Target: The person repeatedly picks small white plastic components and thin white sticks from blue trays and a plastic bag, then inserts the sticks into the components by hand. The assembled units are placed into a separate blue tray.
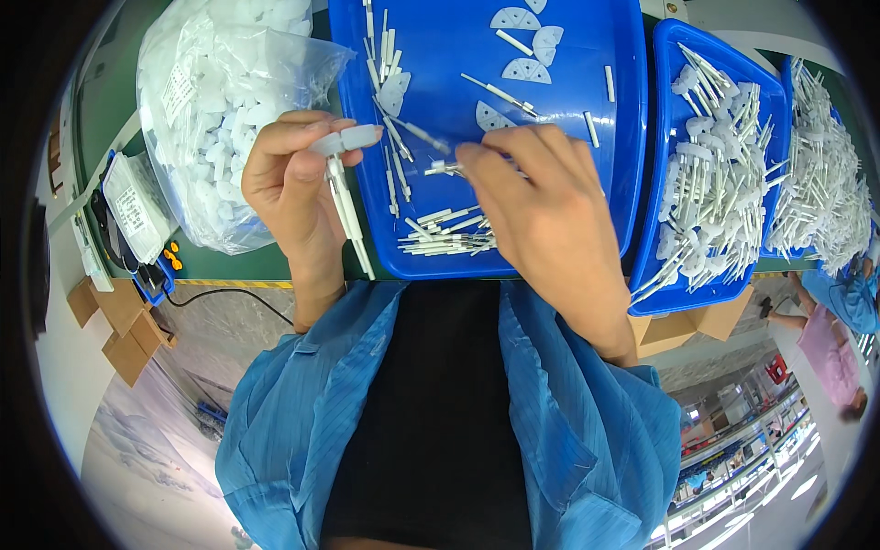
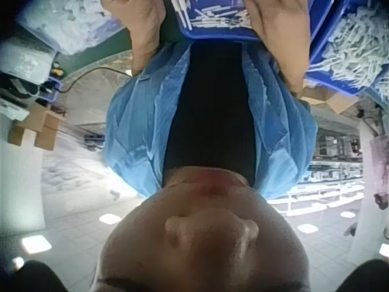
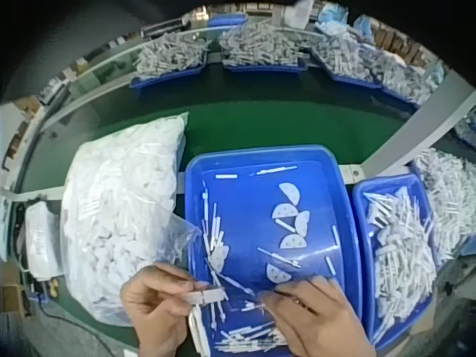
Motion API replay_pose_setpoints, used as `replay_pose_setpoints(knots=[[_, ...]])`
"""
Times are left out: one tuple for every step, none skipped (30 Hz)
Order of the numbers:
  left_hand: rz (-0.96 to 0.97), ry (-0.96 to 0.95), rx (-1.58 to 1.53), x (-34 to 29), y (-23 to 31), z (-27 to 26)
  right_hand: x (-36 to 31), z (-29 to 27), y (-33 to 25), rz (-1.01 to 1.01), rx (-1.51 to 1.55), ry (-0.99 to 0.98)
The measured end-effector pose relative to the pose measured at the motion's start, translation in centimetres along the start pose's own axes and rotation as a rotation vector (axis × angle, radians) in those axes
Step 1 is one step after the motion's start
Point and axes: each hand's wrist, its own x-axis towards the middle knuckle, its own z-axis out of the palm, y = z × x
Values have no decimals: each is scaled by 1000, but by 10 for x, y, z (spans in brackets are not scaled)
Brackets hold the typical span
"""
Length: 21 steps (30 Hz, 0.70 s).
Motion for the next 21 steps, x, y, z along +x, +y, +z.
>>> replay_pose_setpoints(knots=[[-21, 19, -7, 0, -2, 1, 2, -1, 0, 21, 76, 72], [-42, 24, 0, 0, -2, 2, 4, 0, -1, 41, 153, 143], [-61, 30, 7, 0, -1, 3, 5, -1, -4, 94, 249, 172], [-82, 35, 15, 0, -1, 4, 5, -2, -8, 148, 346, 206], [-117, 56, 23, 1, 1, 7, 2, -5, -16, 235, 462, 196], [-151, 78, 31, 3, 4, 10, 0, -9, -23, 323, 578, 185], [-185, 98, 39, 4, 5, 12, -3, -13, -22, 283, 622, 76], [-173, 83, 45, 3, 4, 12, -1, -7, -26, 259, 663, 65], [-161, 68, 51, 3, 3, 11, 1, 0, -31, 234, 705, 54], [-151, 55, 55, 2, 2, 9, 5, 7, -30, 121, 619, 50], [-140, 43, 61, 2, 1, 9, 6, 11, -30, 147, 609, 40], [-129, 31, 66, 2, 0, 8, 6, 15, -29, 174, 598, 29], [-114, 21, 76, 2, 0, 7, 6, 18, -29, 196, 590, 17], [-113, 16, 62, 2, 1, 8, 6, 19, -30, 201, 587, 36], [-112, 12, 48, 2, 1, 9, 5, 20, -31, 206, 584, 55], [-111, 8, 32, 2, 1, 10, 4, 20, -32, 212, 579, 73], [-114, 8, 34, 2, 1, 9, 4, 19, -32, 223, 582, 66], [-118, 9, 35, 1, 1, 9, 4, 18, -33, 235, 586, 59], [-122, 9, 38, 1, 2, 8, 3, 18, -33, 248, 590, 52], [-105, -10, 82, 1, 1, 8, 3, 17, -34, 254, 590, 35], [-88, -29, 127, 1, 0, 7, 3, 15, -34, 260, 590, 18]])
